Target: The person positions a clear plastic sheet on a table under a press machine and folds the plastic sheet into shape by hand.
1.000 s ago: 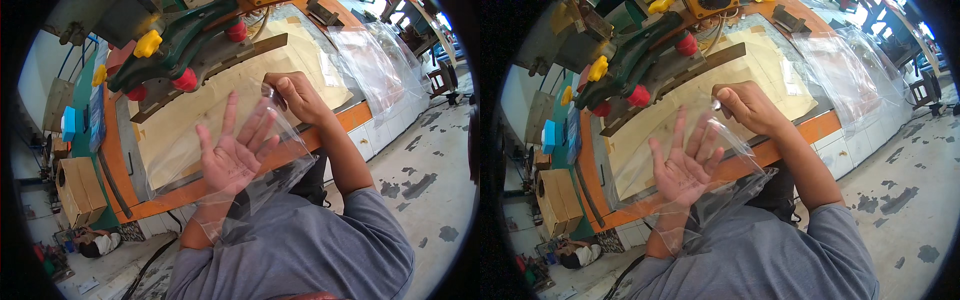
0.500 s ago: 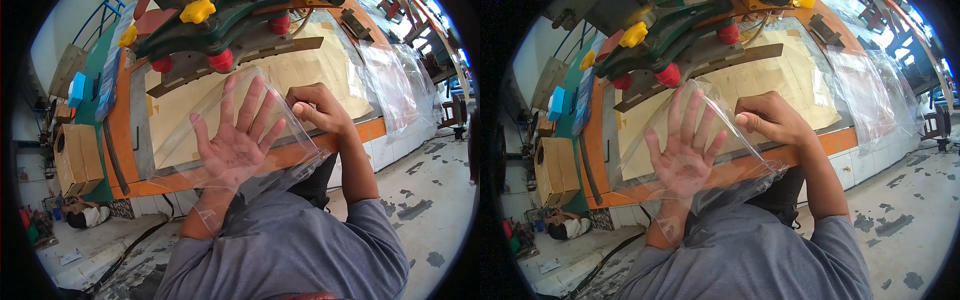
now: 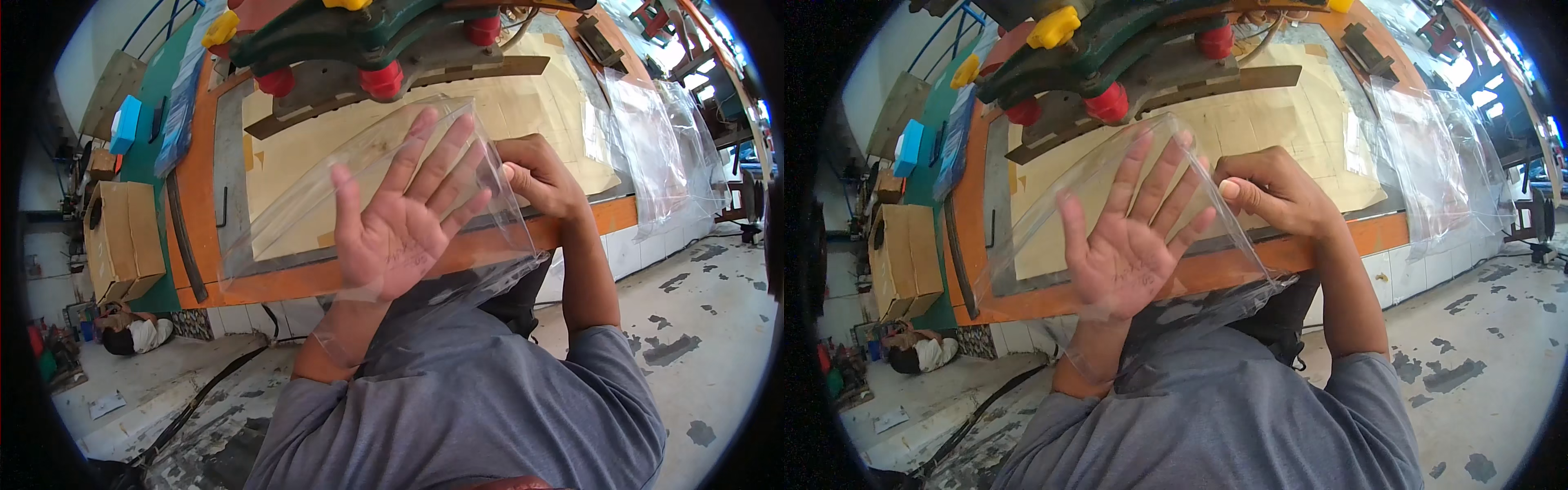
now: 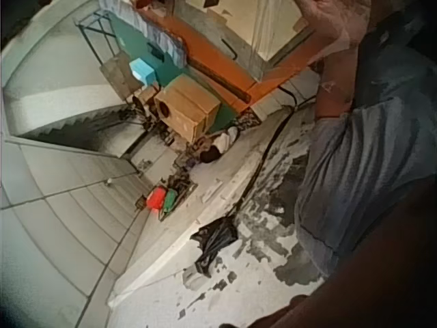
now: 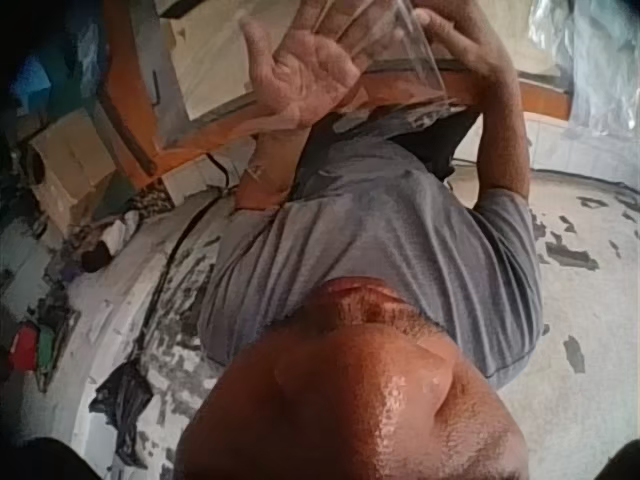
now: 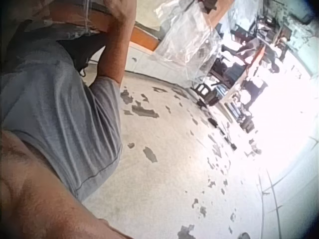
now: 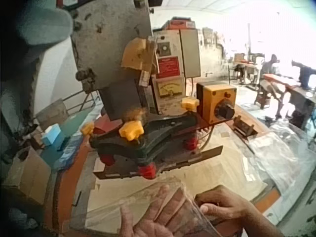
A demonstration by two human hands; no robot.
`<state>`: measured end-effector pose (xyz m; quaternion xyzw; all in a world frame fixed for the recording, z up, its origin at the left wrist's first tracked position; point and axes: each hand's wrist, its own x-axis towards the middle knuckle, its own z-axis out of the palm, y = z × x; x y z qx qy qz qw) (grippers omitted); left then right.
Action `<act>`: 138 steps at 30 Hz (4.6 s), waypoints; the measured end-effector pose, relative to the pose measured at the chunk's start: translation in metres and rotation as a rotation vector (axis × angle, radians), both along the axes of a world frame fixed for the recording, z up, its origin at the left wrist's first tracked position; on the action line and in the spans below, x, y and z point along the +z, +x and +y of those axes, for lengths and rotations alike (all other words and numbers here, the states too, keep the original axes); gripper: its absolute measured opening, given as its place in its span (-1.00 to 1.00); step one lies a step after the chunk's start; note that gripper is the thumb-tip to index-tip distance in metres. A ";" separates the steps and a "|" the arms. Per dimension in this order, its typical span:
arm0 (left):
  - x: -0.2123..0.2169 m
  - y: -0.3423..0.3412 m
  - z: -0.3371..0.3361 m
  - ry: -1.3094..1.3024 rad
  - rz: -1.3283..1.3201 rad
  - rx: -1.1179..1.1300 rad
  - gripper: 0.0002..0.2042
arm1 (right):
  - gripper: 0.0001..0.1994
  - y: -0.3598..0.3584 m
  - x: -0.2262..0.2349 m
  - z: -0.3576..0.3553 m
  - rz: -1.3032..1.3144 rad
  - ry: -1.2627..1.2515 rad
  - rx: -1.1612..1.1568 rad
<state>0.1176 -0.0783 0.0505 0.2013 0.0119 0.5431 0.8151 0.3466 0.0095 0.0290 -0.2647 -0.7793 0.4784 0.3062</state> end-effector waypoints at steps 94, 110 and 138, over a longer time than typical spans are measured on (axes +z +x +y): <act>-0.009 -0.038 -0.054 0.781 1.707 0.361 -0.41 | -0.67 -0.039 0.008 -0.061 0.328 -0.117 -0.304; 0.037 -0.074 -0.004 0.989 1.824 1.244 -0.46 | -0.82 -0.023 0.019 -0.099 0.005 0.365 -0.264; -0.005 -0.131 -0.033 0.158 1.097 1.124 -0.54 | -0.75 0.046 0.006 -0.080 0.283 0.619 -0.745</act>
